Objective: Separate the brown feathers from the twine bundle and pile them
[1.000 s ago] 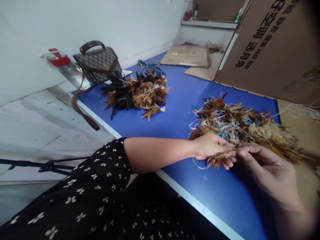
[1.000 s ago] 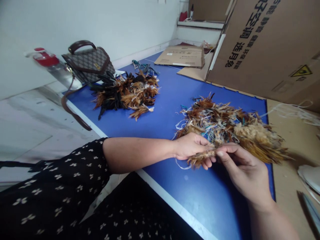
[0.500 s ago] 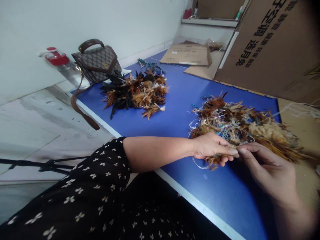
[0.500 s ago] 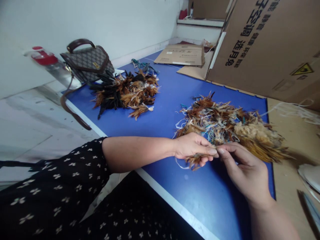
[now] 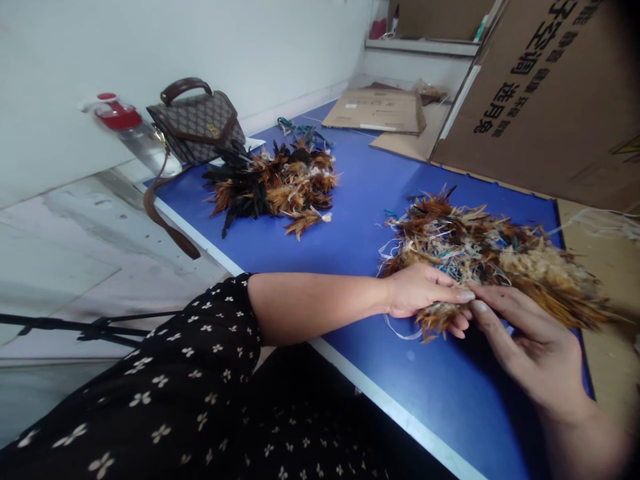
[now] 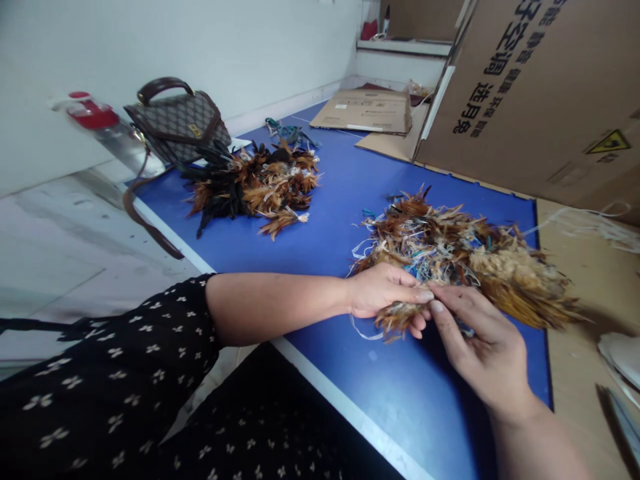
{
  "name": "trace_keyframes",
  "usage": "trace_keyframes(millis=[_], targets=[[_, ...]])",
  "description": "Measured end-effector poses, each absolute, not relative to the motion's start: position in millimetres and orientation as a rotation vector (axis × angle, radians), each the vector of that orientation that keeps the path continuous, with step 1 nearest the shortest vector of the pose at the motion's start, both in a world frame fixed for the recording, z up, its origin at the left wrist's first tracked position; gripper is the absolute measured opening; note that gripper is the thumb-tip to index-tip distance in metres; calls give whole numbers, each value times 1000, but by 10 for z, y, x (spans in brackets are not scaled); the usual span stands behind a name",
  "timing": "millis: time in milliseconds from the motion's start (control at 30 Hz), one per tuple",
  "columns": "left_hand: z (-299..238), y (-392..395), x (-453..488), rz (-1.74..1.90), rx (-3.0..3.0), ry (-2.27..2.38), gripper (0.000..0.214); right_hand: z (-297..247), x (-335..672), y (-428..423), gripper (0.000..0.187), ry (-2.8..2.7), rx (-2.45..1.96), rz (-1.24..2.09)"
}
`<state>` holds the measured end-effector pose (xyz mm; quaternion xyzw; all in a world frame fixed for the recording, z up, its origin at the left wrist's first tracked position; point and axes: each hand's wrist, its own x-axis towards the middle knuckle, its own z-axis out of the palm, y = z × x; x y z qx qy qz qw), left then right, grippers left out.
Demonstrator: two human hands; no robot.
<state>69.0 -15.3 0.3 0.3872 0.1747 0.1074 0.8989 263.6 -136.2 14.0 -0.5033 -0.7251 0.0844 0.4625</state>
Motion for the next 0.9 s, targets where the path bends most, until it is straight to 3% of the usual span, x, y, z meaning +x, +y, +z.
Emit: trace_keyframes(millis=[100,233,333,533,900], targets=[[-32,-125,691,150,838,320,34,130,2734,-1379,29,-1683,-1365,302],[13,-99,636,-28,877,238,35,137,2888,-1378,52,-1667,-1477,678],[51,-101,577,-149,911,174,41,164,2913,-1366,49,-1701,-1419,886],[9,-137,622,-84,853,107,41,234,2780,-1331,30,-1644,-1289,821],[-82,-249,655,195,1082,309,39,111,2674,-1294,40,-1606,-1419,522]])
